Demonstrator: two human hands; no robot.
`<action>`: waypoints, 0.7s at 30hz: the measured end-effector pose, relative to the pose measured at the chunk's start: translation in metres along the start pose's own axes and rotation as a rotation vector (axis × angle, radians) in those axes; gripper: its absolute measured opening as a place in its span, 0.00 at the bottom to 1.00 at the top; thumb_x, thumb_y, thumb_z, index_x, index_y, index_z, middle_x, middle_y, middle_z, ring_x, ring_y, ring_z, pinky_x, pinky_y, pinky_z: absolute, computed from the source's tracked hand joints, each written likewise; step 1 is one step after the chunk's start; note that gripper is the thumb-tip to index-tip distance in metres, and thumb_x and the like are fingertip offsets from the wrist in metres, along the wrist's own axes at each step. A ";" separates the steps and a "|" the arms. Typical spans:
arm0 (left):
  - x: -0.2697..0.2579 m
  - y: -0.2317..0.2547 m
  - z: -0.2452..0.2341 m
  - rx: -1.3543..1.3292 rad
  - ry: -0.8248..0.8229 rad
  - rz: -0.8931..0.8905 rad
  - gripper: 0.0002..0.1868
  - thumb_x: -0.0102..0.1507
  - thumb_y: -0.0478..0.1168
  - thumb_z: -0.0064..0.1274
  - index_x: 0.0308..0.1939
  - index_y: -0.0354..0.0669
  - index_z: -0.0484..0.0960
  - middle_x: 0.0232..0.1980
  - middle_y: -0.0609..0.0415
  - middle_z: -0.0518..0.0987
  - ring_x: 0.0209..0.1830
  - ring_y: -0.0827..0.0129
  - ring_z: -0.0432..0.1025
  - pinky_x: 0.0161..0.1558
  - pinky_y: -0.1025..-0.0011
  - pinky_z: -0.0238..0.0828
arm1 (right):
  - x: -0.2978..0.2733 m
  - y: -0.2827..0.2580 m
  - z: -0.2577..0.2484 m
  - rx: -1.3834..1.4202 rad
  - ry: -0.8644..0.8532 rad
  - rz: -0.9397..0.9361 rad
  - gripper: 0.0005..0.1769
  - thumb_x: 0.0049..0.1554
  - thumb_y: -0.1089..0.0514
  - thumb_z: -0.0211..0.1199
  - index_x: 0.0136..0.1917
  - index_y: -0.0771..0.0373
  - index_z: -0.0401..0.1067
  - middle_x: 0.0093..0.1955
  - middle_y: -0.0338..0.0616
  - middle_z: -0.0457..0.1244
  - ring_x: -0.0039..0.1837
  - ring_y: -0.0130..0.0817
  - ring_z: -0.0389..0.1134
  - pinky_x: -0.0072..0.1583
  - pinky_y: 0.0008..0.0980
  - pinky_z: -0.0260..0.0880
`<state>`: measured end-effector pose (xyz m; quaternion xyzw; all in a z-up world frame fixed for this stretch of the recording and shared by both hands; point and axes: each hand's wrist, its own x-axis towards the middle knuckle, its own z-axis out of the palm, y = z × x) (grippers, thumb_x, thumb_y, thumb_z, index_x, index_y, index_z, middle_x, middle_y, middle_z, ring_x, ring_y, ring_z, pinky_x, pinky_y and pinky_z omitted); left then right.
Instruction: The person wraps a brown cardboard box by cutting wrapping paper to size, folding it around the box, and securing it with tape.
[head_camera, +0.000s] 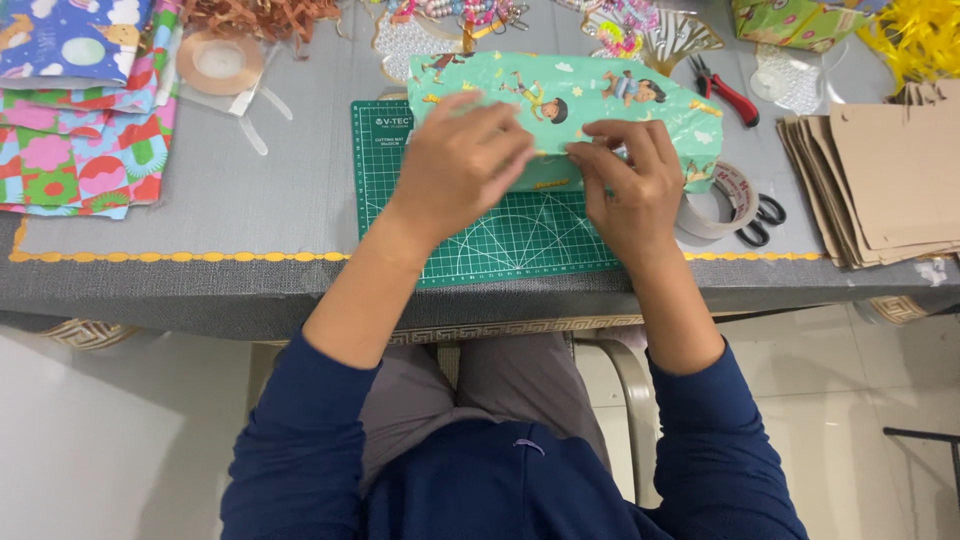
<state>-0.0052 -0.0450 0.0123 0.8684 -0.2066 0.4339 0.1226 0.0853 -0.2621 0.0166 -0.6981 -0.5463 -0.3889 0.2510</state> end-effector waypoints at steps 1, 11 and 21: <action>0.000 0.001 -0.012 0.020 0.095 -0.058 0.02 0.68 0.37 0.63 0.42 0.43 0.86 0.49 0.51 0.84 0.48 0.62 0.79 0.63 0.55 0.68 | 0.001 -0.001 0.000 0.025 0.007 0.006 0.07 0.64 0.74 0.67 0.50 0.65 0.81 0.52 0.50 0.67 0.47 0.47 0.62 0.47 0.41 0.67; -0.060 0.026 -0.038 -0.202 -0.216 -0.816 0.44 0.67 0.52 0.63 0.77 0.48 0.51 0.56 0.39 0.79 0.58 0.50 0.74 0.59 0.52 0.65 | -0.018 -0.005 0.002 -0.156 -0.145 -0.026 0.23 0.61 0.49 0.80 0.60 0.61 0.73 0.62 0.46 0.67 0.61 0.47 0.67 0.59 0.41 0.62; 0.000 0.067 -0.084 -0.189 0.212 -0.370 0.31 0.76 0.35 0.60 0.76 0.51 0.58 0.57 0.59 0.79 0.54 0.69 0.80 0.80 0.57 0.52 | -0.015 -0.011 0.006 -0.183 -0.063 0.123 0.57 0.46 0.55 0.85 0.79 0.59 0.55 0.75 0.51 0.61 0.73 0.52 0.66 0.68 0.48 0.68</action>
